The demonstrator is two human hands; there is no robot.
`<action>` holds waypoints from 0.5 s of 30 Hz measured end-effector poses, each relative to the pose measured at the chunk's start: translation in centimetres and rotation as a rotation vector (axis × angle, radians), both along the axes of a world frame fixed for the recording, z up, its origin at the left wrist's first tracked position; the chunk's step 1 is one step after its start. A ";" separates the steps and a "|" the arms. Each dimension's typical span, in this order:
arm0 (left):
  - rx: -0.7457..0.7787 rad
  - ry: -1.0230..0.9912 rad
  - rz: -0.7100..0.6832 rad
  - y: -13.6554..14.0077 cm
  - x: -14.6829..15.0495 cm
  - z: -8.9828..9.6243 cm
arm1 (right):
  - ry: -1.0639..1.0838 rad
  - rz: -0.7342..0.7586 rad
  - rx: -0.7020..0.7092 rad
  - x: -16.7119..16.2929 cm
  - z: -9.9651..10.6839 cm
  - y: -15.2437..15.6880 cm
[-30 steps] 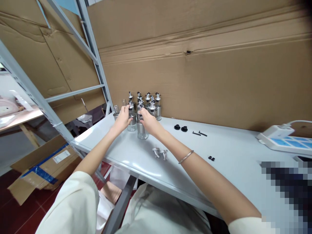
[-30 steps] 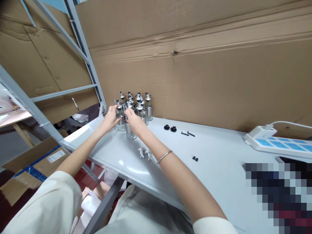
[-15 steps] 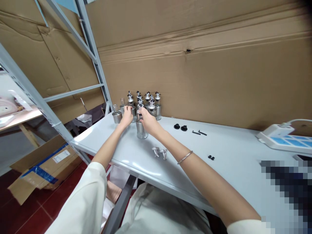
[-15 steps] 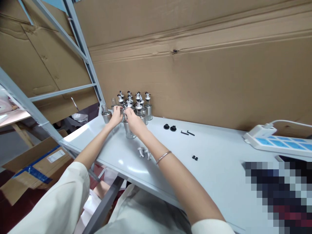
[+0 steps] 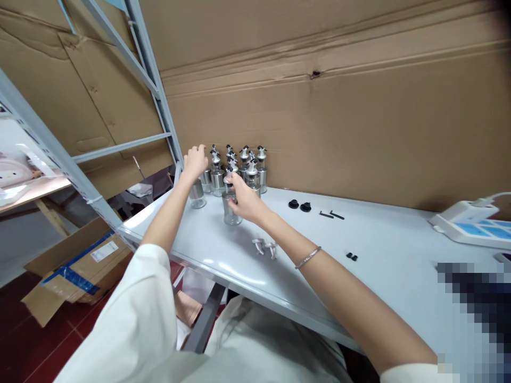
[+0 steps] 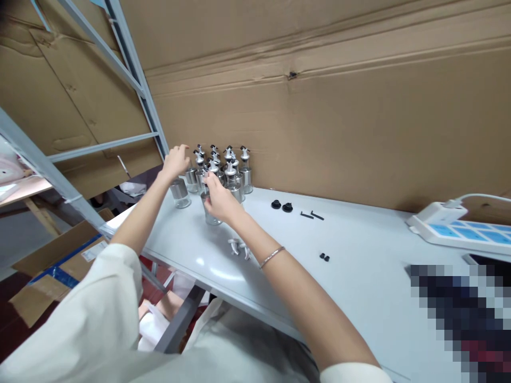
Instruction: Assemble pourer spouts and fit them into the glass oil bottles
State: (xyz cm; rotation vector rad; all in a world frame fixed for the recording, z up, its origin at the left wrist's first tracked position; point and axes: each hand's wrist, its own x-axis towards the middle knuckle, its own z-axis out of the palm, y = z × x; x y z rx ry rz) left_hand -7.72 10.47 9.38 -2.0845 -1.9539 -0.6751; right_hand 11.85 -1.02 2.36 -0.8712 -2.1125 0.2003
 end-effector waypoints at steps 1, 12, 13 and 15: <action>-0.053 0.015 0.004 1.1 -0.3 0.9 | 0.001 0.014 -0.001 -0.2 -0.1 0.0; -0.229 0.141 0.023 3.0 -2.4 0.9 | -0.064 0.074 -0.081 -2.2 0.6 -0.8; -0.235 0.146 0.015 2.7 -2.6 1.0 | -0.062 0.071 -0.077 -2.1 0.6 -0.8; -0.245 0.151 -0.006 2.1 -2.8 1.1 | -0.055 0.061 -0.068 -2.1 0.6 -0.9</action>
